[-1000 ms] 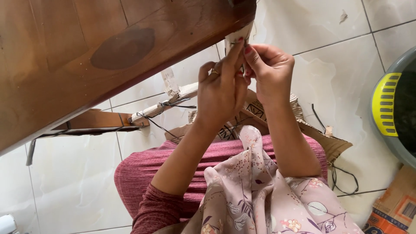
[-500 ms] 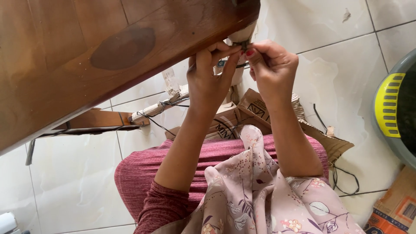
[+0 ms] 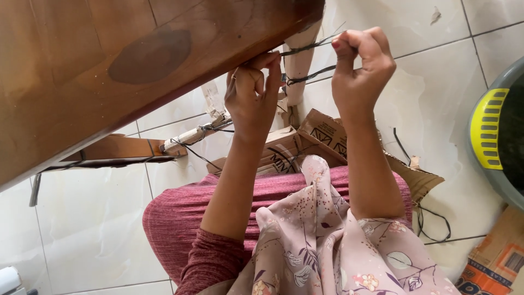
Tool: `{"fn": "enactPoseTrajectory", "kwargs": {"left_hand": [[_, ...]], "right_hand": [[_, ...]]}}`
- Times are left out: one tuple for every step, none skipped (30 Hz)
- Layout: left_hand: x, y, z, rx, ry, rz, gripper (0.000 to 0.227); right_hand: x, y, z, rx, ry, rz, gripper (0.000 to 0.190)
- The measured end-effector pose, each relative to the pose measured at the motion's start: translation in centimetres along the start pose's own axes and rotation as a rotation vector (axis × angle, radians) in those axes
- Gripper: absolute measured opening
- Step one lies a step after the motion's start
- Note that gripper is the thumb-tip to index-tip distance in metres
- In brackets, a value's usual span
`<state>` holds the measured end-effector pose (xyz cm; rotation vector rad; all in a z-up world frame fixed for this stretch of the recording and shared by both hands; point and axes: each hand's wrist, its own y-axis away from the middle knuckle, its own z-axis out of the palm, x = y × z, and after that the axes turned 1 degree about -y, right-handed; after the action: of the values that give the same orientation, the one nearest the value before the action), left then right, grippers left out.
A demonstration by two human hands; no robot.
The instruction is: Tying black strings around cardboard pieces to secure them to a wooden chair leg for protection during transport.
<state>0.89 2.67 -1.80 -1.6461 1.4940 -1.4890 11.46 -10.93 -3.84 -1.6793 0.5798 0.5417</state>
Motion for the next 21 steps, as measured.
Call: {"fn": "enactPoseTrajectory", "kwargs": {"left_hand": [[0.2,0.0,0.0,0.0,0.0,0.001,0.044],[0.5,0.0,-0.1,-0.013,0.01,-0.032,0.041],[0.7,-0.1,-0.2,-0.023,0.017,-0.064,0.038],[1.1,-0.1,-0.8,-0.019,0.014,-0.063,0.038],[1.6,0.0,-1.3,-0.116,0.081,-0.248,0.031],[2.1,0.2,-1.8,-0.216,0.149,-0.431,0.024],[1.7,1.5,-2.3,-0.215,0.15,-0.438,0.024],[1.4,2.9,-2.7,-0.32,0.182,-0.396,0.029],[1.0,4.3,-3.1,-0.426,0.217,-0.356,0.036],[1.1,6.1,-3.8,-0.426,0.222,-0.367,0.036],[1.4,8.3,-4.8,-0.57,0.247,-0.382,0.03],[1.6,10.6,-5.7,-0.713,0.276,-0.395,0.029],[1.5,12.8,-6.6,-0.724,0.28,-0.42,0.029],[1.4,15.0,-7.5,-0.848,0.288,-0.457,0.03],[1.4,17.1,-8.3,-0.97,0.301,-0.487,0.034],[1.1,19.6,-9.0,-0.979,0.309,-0.509,0.034],[0.5,21.9,-9.3,-1.075,0.29,-0.532,0.04],[-0.1,24.2,-9.7,-1.172,0.27,-0.553,0.046],[0.0,24.3,-9.5,-1.174,0.279,-0.566,0.046],[0.0,24.4,-9.2,-1.321,0.24,-0.58,0.044],[0.0,24.5,-8.9,-1.463,0.198,-0.591,0.042]], "right_hand": [[0.5,0.1,-0.4,0.001,0.0,0.0,0.017],[0.9,0.3,-0.7,-0.04,-0.049,0.091,0.014],[1.2,0.4,-0.9,-0.084,-0.102,0.18,0.014],[0.9,0.5,-1.3,-0.085,-0.105,0.176,0.014],[0.6,0.6,-1.9,-0.13,-0.122,0.303,0.01],[0.3,0.9,-2.5,-0.178,-0.138,0.429,0.007],[0.1,1.2,-3.0,-0.184,-0.134,0.432,0.007],[0.0,1.5,-3.4,-0.258,-0.099,0.529,0.003],[-0.1,2.0,-3.8,-0.334,-0.06,0.628,0.008],[0.1,2.3,-4.1,-0.34,-0.053,0.633,0.008],[0.2,3.0,-4.6,-0.467,0.038,0.636,0.008],[0.5,3.8,-4.9,-0.595,0.129,0.637,0.008],[-0.2,4.2,-4.8,-0.612,0.134,0.658,0.008],[-0.8,4.6,-4.5,-0.758,0.197,0.728,0.014],[-1.3,4.8,-4.4,-0.904,0.262,0.793,0.02],[-1.5,6.5,-4.3,-0.919,0.267,0.811,0.02],[-1.6,7.7,-3.9,-0.986,0.213,0.791,0.02],[-1.7,9.0,-3.6,-1.051,0.158,0.773,0.02],[-1.2,10.2,-2.9,-1.061,0.164,0.781,0.02],[-0.8,11.3,-2.1,-1.167,0.219,0.755,0.018],[-0.2,12.4,-1.2,-1.272,0.273,0.72,0.017]]}}
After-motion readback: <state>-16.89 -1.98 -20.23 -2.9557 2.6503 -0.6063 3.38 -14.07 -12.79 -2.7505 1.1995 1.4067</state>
